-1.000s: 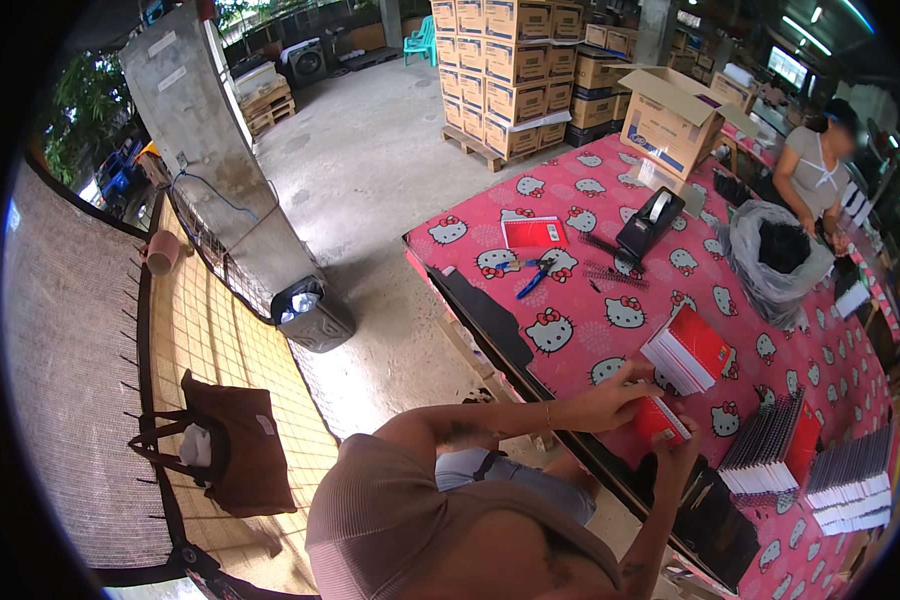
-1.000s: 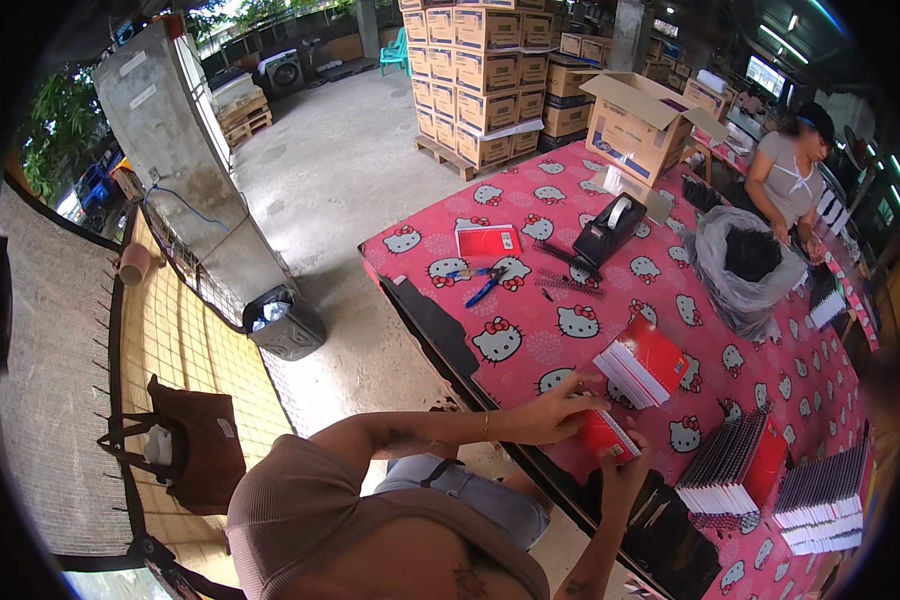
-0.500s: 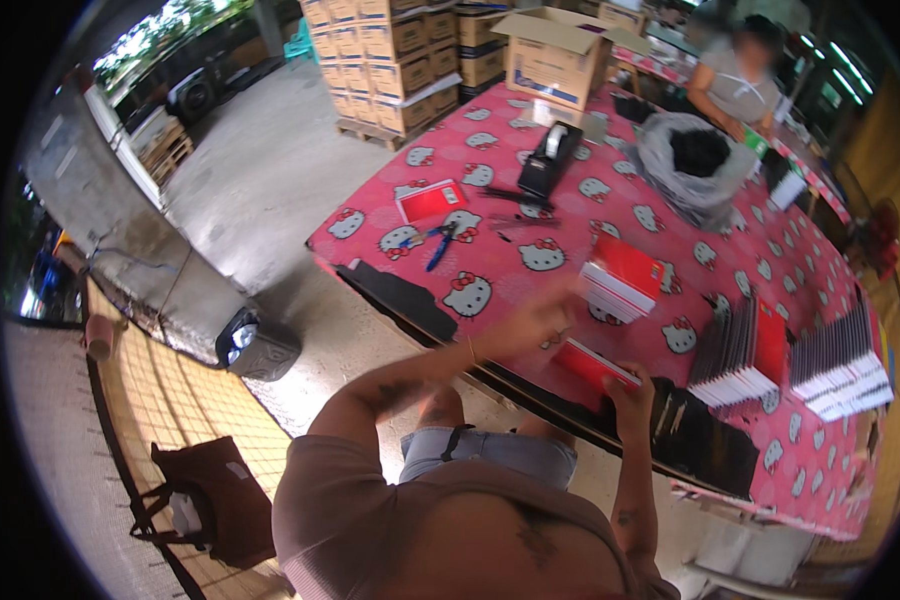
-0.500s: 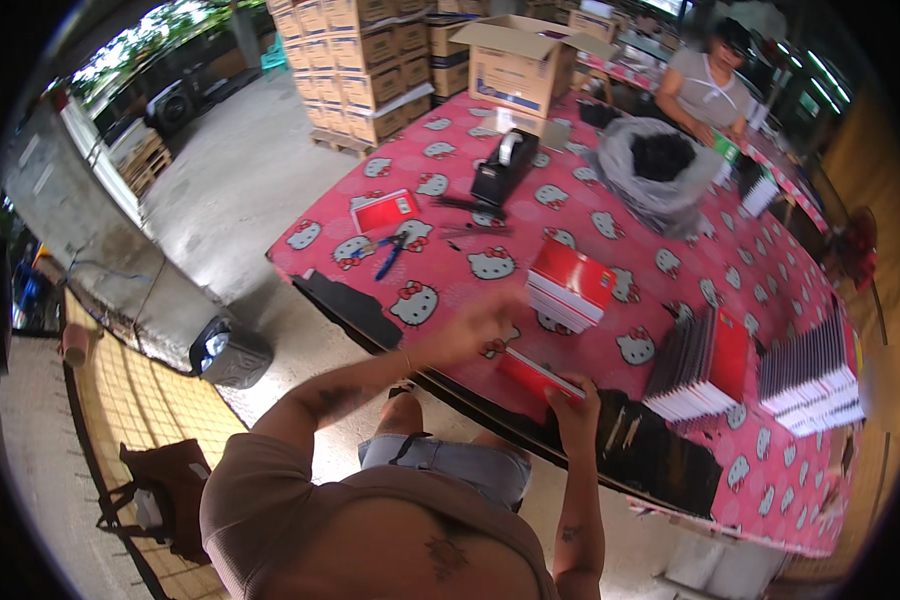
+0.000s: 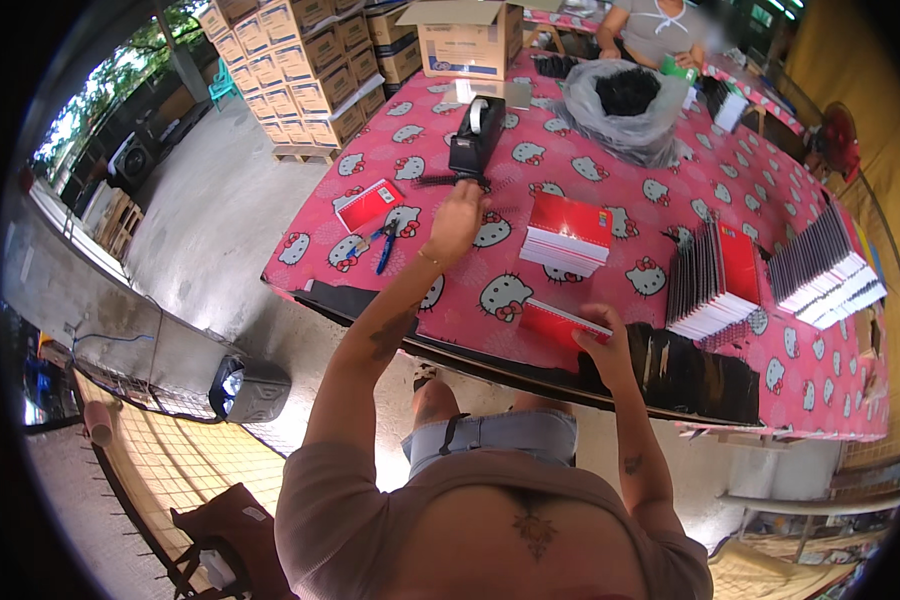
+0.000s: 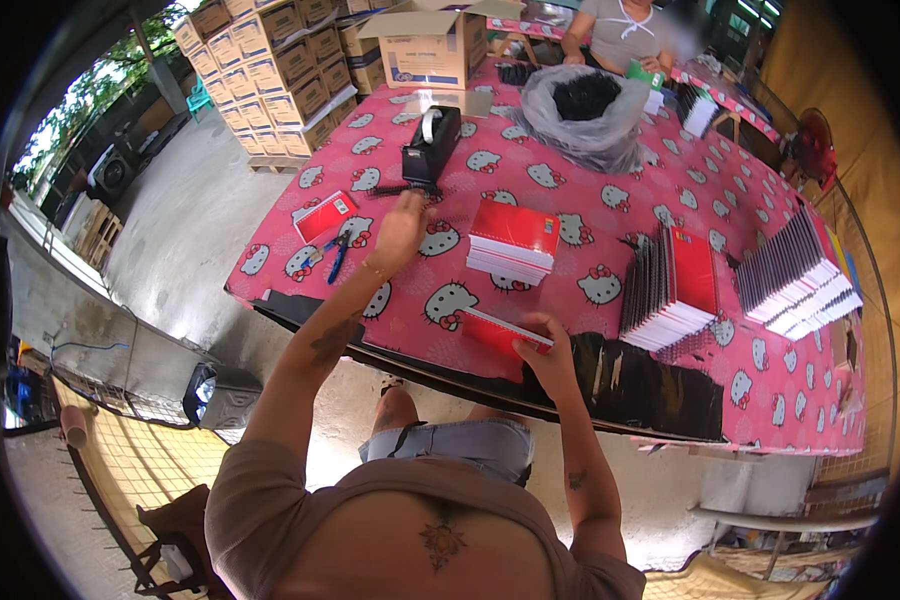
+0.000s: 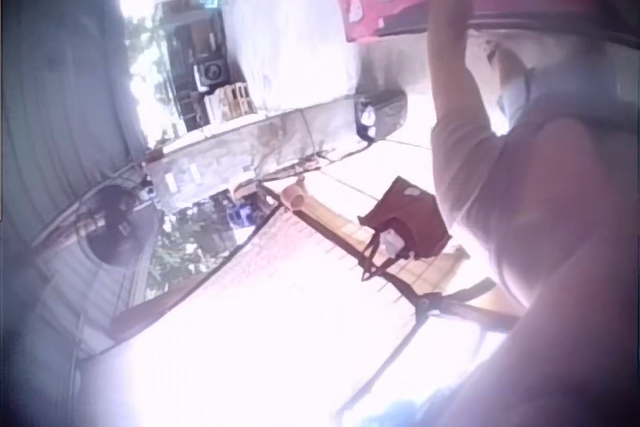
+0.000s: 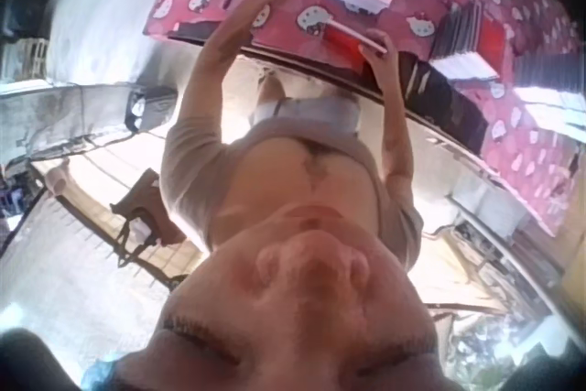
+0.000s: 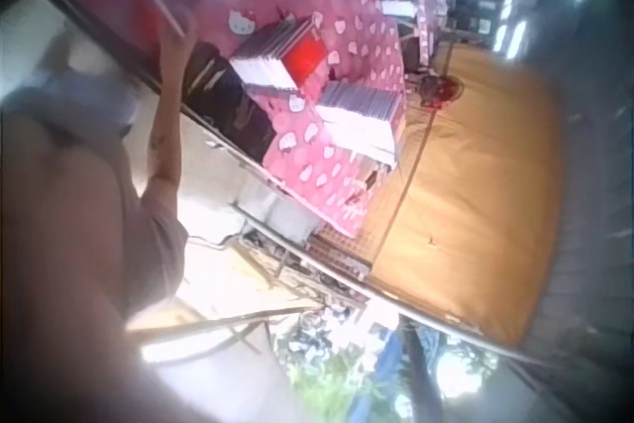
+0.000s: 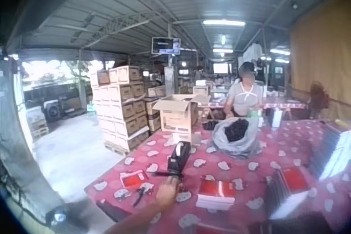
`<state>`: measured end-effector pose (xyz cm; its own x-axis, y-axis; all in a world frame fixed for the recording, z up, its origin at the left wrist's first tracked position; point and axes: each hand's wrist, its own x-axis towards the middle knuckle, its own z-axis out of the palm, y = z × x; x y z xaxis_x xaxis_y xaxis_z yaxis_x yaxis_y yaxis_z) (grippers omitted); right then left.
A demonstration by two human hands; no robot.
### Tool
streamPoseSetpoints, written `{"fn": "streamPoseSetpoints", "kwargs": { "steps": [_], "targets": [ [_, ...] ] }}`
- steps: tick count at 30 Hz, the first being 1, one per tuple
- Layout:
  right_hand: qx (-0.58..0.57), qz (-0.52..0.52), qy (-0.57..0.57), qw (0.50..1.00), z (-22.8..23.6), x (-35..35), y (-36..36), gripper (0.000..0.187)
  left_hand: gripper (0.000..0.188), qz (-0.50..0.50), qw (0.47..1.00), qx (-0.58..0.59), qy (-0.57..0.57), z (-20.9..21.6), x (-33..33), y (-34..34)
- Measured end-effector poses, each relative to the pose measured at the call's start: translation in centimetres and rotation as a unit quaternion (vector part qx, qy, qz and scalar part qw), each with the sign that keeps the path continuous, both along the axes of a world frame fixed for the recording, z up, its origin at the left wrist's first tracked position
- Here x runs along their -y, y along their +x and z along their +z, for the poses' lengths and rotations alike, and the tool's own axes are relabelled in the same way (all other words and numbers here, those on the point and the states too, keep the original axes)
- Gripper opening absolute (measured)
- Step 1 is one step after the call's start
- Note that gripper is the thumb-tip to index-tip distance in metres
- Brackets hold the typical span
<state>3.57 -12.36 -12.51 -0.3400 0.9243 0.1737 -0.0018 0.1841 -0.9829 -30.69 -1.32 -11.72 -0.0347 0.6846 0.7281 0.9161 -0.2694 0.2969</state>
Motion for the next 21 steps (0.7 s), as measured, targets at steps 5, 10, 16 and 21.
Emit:
{"fn": "streamPoseSetpoints", "kwargs": {
  "steps": [5,10,16,21],
  "targets": [
    [0.042,-0.004,-0.017,0.999,-0.8,-0.4,0.7,0.029,0.022,-0.084,0.970,0.216,-0.077,4.8,8.6,4.8],
    [0.049,0.037,-0.007,0.998,0.8,-0.4,-1.0,0.027,0.021,-0.198,0.855,0.451,-0.162,0.7,15.7,9.3],
    [0.051,0.037,0.000,0.998,-0.9,-0.9,0.0,0.032,0.018,-0.187,0.920,0.311,-0.151,2.7,15.1,9.5],
    [0.048,0.032,0.030,0.998,-0.7,-0.9,-0.4,0.034,0.020,-0.149,0.970,0.142,-0.127,3.8,15.5,7.9]
  ]
}}
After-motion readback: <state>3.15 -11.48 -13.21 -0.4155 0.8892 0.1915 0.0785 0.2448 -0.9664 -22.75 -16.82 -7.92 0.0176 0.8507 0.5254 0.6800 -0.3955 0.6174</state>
